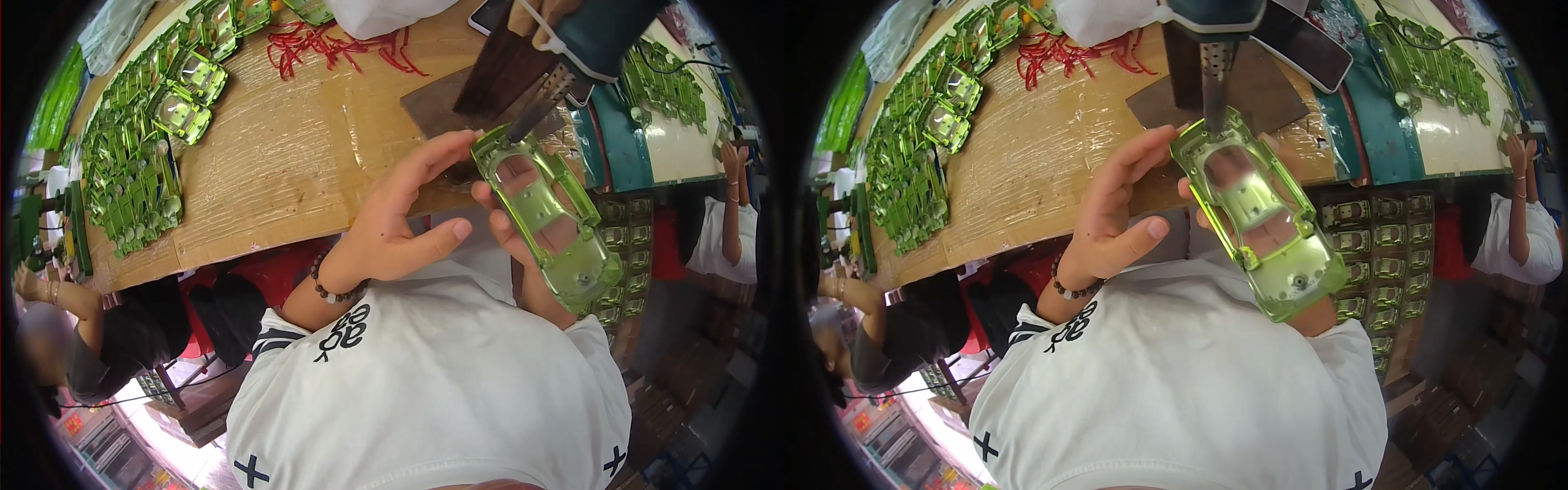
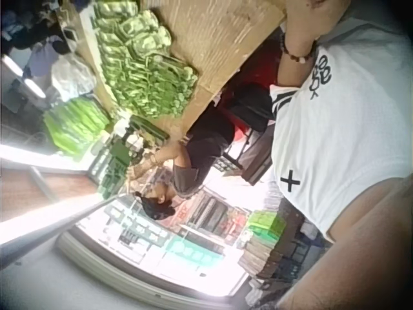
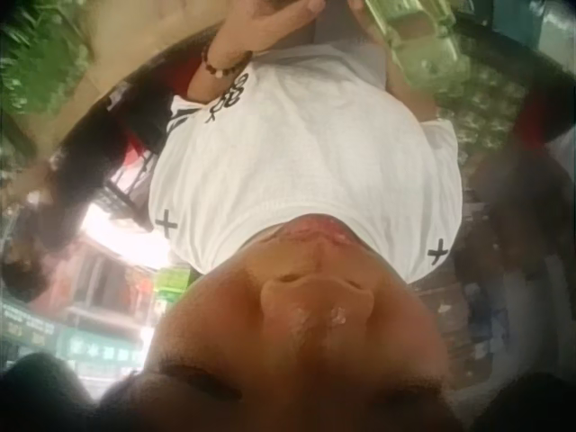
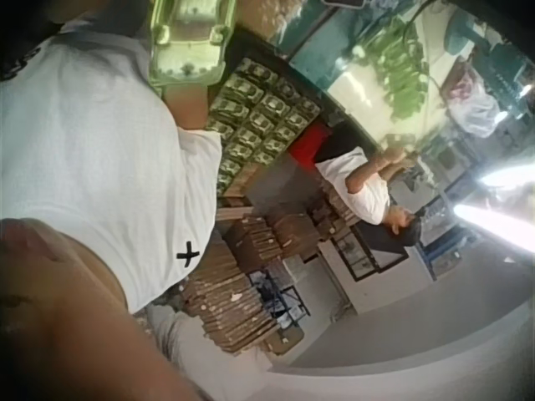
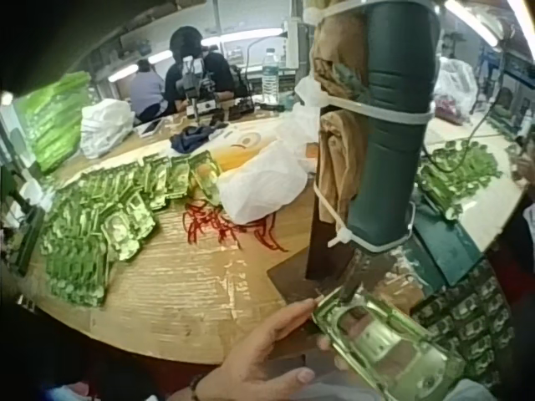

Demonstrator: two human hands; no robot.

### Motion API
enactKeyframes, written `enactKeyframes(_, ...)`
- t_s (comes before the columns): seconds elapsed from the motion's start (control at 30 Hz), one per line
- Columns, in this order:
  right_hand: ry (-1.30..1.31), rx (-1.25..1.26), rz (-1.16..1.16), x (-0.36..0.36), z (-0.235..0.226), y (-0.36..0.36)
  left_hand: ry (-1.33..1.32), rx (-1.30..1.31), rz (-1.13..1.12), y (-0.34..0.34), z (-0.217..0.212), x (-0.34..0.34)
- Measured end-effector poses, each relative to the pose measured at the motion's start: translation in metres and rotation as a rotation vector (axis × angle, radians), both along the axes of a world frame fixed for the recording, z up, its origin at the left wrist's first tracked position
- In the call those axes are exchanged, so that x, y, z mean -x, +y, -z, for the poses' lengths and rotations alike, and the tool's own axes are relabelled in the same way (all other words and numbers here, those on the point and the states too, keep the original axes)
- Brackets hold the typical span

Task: The person repeatedly picks up green translucent plastic frames and red plastic strips from a table. They insert the red strips into the frames by hand, then place the assembled units into a cardboard tray. The process is repetitive and involves handling small components one at a time.

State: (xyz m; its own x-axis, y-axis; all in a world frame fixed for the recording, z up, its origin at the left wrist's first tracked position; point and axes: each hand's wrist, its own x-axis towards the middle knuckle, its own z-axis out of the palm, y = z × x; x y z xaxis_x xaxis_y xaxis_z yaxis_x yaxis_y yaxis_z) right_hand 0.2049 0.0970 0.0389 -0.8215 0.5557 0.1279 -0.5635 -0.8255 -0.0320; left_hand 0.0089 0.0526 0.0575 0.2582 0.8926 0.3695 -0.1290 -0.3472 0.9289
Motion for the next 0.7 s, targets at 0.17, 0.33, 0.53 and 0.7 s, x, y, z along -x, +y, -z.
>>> enactKeyframes(0.17, -0.011, 0.052, 0.042, 0.0, -0.003, 0.002, 0.06, 0.011, -0.004, 0.002, -0.003, -0.005)
enactKeyframes(0.33, 0.109, 0.067, 0.144, 0.001, 0.003, -0.002, 0.252, -0.085, -0.059, 0.006, -0.001, -0.01)
enactKeyframes(0.53, 0.081, 0.042, 0.159, -0.003, 0.006, 0.001, 0.385, -0.148, -0.098, 0.005, -0.002, -0.013)
enactKeyframes(0.7, 0.076, 0.032, 0.159, -0.004, 0.008, 0.002, 0.38, -0.128, -0.076, 0.006, -0.002, -0.012)
